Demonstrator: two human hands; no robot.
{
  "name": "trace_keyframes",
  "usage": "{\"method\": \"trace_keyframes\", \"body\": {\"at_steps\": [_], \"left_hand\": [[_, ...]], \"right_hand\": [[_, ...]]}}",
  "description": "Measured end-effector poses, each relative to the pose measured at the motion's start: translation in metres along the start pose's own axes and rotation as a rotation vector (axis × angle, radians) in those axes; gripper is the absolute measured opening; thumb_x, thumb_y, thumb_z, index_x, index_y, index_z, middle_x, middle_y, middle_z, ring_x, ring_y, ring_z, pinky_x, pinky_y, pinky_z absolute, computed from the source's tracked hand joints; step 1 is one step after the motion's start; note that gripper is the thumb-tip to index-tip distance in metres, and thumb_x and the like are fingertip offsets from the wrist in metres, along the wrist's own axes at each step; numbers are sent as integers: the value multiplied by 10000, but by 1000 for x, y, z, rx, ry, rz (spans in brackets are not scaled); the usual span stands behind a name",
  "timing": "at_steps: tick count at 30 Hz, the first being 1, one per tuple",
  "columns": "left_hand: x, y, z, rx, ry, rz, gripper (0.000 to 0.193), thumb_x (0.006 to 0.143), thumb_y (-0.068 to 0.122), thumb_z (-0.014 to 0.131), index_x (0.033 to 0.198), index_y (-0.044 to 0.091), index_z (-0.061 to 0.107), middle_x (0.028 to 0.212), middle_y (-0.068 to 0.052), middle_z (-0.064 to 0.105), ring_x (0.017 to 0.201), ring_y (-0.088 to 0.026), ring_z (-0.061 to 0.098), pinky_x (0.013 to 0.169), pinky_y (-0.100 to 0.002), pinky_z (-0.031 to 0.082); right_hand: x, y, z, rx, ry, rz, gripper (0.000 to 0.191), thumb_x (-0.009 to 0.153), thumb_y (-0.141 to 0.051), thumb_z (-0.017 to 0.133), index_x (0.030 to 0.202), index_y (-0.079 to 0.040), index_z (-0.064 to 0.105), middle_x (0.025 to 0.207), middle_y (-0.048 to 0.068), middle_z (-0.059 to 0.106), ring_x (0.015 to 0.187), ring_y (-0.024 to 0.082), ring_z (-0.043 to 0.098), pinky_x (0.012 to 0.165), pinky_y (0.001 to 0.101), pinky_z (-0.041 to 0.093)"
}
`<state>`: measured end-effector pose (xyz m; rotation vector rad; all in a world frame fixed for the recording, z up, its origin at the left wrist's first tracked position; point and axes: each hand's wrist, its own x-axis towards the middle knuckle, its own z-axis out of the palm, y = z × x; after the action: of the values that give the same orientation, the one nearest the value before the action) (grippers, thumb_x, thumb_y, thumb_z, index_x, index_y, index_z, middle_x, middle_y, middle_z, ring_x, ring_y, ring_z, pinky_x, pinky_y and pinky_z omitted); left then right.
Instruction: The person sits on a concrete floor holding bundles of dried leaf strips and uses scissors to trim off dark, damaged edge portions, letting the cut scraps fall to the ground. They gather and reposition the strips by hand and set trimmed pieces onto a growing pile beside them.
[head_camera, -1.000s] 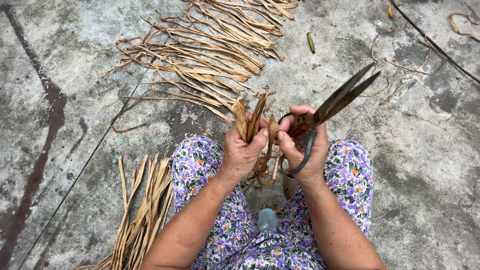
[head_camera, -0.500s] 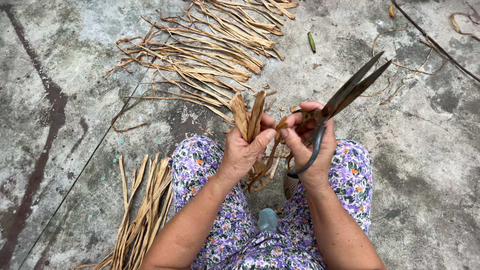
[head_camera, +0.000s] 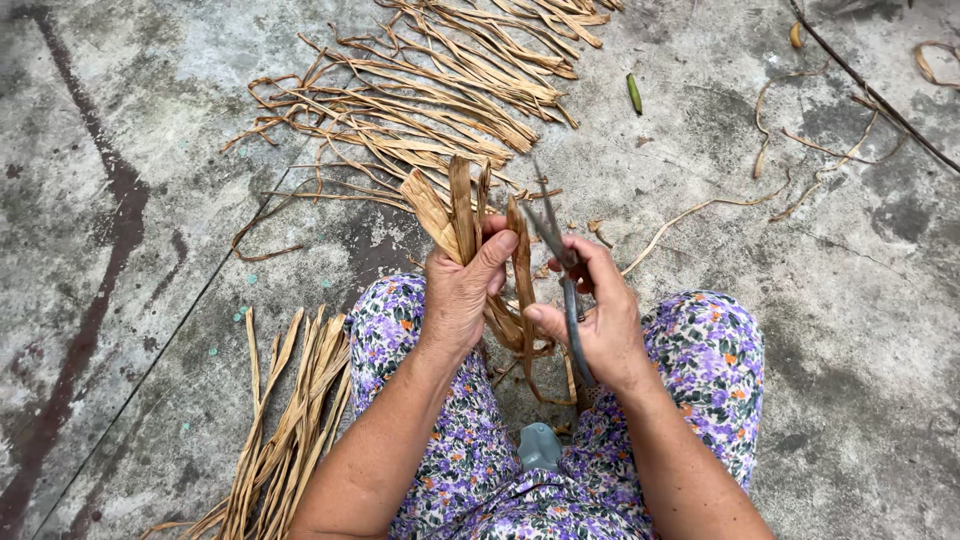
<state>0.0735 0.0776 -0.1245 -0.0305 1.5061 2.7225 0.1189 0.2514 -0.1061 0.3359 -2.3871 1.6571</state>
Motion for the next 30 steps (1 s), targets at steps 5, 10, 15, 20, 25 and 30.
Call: {"method": "trace_keyframes", "body": {"at_steps": [5,10,15,20,25,30], "left_hand": [[0,-3,0,27,-18,28,158,941,96,776,1078,35,728,776,6,684,552,-37,504,454,-189,369],[-1,-3,3,8,-29,7,155,929,95,771,1065,38,725,755,18,670,542,-32,500,450,-192,362],[-2,1,7,62,-20,0,147,927,99,777,1043,23,730,742,11,672,539,-41,516,455,-201,388],[-2,0,10,74,-16,3,165,915,108,796,1037,20,726,742,19,668,538,-40,518,462,-197,401],[-1,-1,10,63,-10,-10,168,903,116,802,1027,28,731,757,16,687,538,-35,518,464,-192,399],[-5,-1,9,150,-34,-26,151,903,126,799,1011,38,741,738,9,691,538,-35,531,451,-193,414]], "right_hand": [[-2,-6,3,-185,-21,43,840,724,-451,890,1385,-60,550,1182,114,652,979,211,652,873,360,547],[-2,-12,6,-186,-17,94,836,704,-489,885,1355,-63,577,1135,92,675,899,197,659,794,343,557],[-5,-13,10,-139,7,167,780,670,-422,924,1303,-66,639,901,51,649,774,130,590,688,289,508],[-8,-9,13,13,44,154,621,716,-304,917,1235,-54,684,860,-49,663,751,29,558,661,214,494],[-12,1,15,130,40,136,555,765,-272,894,1234,-46,700,939,-77,693,805,7,577,710,184,506],[-13,11,17,131,100,251,473,766,-238,911,1164,-61,726,786,-62,589,723,16,518,634,183,462]]}}
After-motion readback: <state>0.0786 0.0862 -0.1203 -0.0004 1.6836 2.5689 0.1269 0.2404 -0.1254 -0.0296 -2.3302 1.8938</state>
